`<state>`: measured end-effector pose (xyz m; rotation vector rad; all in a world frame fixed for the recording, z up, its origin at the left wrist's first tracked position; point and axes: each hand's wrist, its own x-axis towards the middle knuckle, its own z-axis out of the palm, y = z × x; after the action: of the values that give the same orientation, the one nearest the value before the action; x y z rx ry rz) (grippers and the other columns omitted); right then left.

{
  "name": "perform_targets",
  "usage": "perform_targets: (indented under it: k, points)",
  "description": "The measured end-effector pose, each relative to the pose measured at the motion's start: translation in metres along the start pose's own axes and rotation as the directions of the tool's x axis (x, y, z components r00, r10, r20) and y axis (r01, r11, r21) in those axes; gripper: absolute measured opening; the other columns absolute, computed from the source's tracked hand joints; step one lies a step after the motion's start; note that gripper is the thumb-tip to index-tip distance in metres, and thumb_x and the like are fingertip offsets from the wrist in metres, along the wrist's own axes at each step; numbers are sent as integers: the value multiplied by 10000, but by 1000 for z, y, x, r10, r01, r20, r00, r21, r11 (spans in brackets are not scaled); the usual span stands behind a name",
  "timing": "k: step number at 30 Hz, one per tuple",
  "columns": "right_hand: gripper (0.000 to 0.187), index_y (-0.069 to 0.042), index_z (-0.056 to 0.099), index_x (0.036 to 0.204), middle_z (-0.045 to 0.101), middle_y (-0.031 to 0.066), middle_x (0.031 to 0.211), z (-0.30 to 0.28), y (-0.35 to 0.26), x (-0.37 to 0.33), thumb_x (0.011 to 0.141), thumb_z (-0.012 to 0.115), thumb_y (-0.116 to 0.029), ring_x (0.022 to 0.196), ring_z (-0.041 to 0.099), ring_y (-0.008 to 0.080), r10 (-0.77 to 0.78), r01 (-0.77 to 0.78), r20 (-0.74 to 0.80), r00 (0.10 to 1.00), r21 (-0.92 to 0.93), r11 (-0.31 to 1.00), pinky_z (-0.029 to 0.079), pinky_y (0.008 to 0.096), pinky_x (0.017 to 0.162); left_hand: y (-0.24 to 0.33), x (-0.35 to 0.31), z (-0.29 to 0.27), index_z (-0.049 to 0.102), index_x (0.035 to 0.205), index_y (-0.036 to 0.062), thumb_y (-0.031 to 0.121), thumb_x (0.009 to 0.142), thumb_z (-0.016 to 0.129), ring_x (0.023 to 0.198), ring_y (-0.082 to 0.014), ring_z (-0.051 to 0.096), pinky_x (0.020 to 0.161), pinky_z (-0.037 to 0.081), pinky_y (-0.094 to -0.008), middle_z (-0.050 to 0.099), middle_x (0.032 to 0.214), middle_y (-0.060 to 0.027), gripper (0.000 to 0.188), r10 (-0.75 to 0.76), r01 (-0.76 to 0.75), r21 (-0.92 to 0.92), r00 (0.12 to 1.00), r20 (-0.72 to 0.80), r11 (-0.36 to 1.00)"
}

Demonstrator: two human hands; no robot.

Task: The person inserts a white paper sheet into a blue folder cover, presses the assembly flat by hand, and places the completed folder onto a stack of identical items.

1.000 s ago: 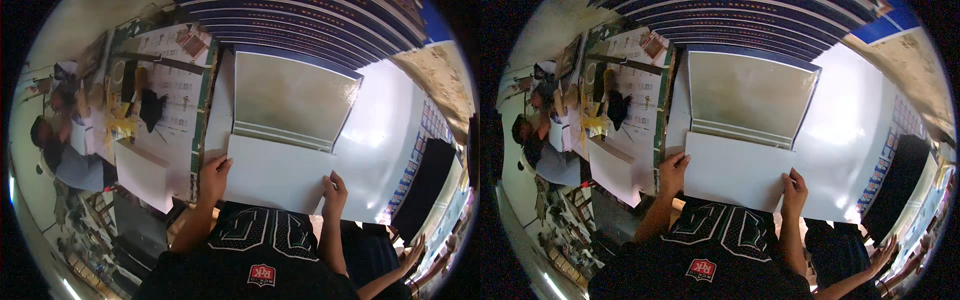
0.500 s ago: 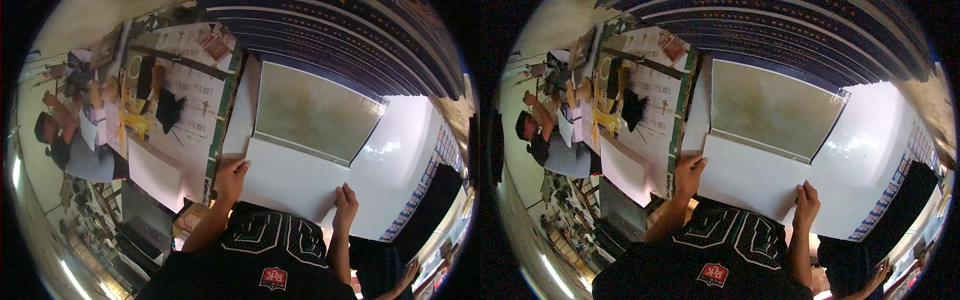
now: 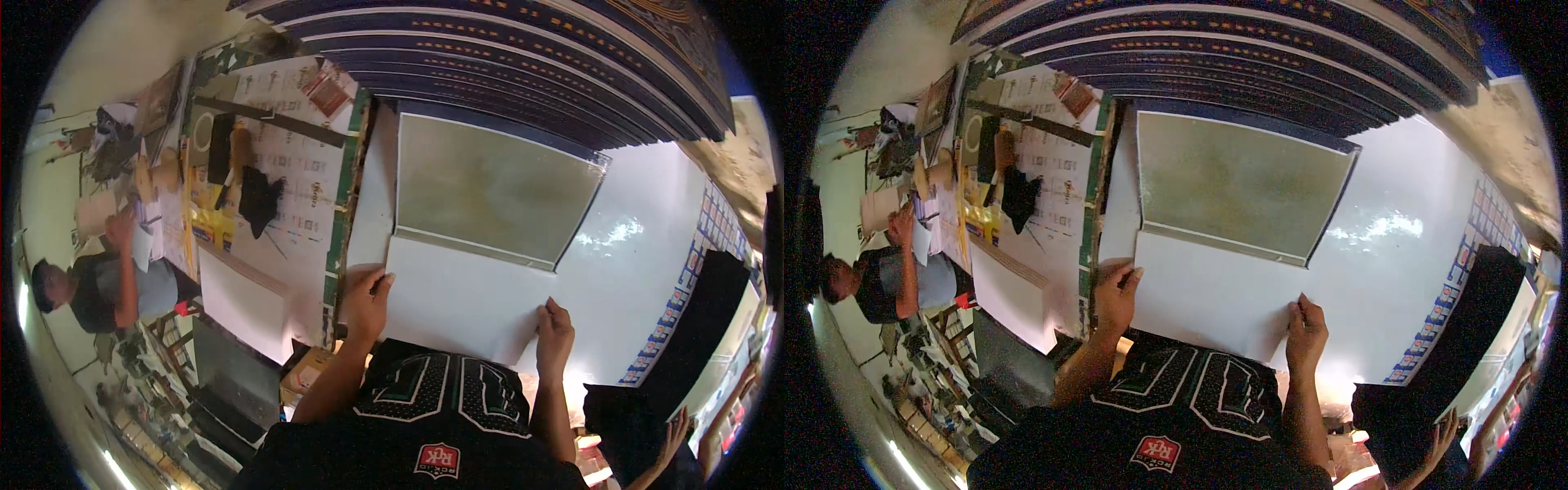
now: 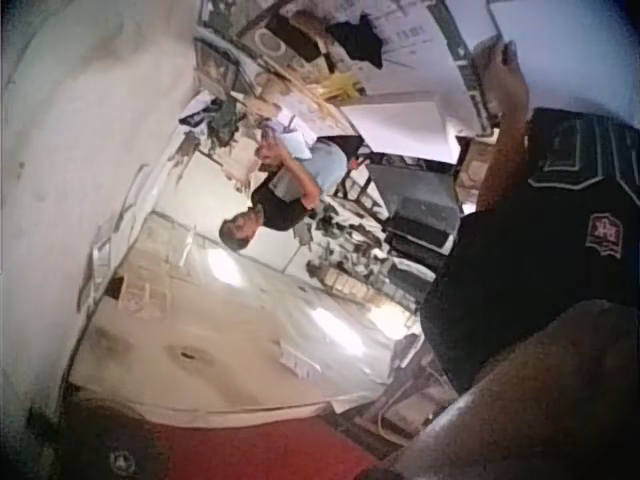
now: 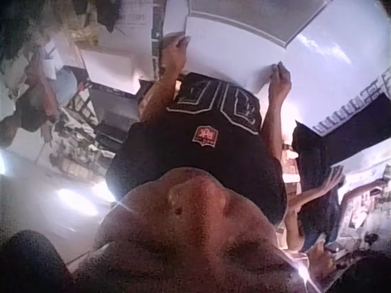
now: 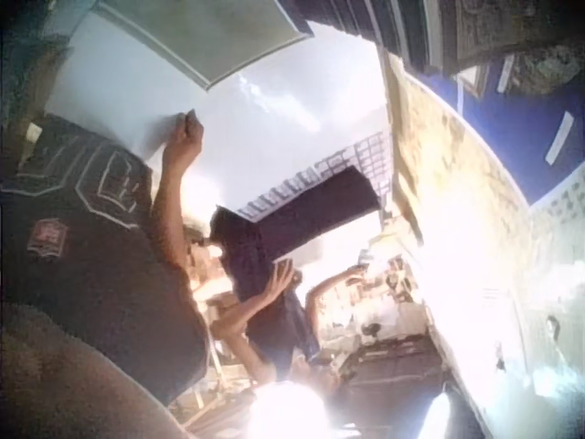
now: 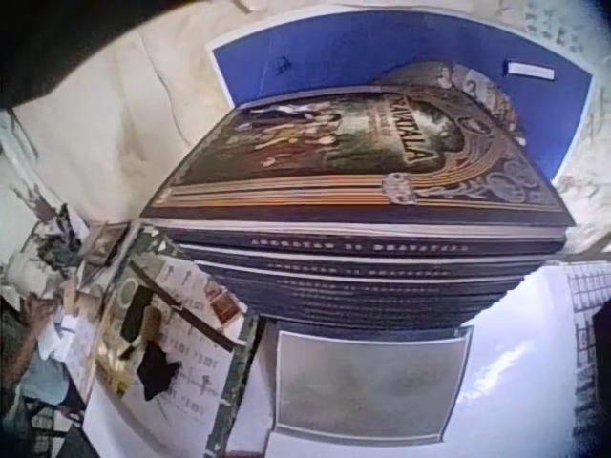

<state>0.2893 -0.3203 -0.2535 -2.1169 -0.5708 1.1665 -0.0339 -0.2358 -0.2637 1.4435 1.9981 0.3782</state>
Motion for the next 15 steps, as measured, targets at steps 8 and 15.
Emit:
perform_targets:
  k: [8, 15]
  points:
    - [269, 15, 647, 1149, 659, 144, 986, -6, 17, 3, 893, 635, -67, 905, 641, 219, -143, 142, 5, 990, -159, 977, 501, 314, 809, -1, 1, 3, 686, 1025, 5, 208, 867, 700, 917, -299, 640, 828, 497, -372, 654, 995, -158, 257, 33, -33, 28, 999, -2, 999]
    - [280, -4, 658, 1150, 664, 143, 956, -8, 4, 7, 880, 643, -76, 853, 648, 234, -106, 108, 23, 994, -168, 980, 509, 314, 787, 14, 1, -3, 676, 1060, -9, 170, 855, 722, 860, -217, 673, 809, 516, -322, 702, 969, -144, 276, -33, 31, -86, 999, -25, 996]
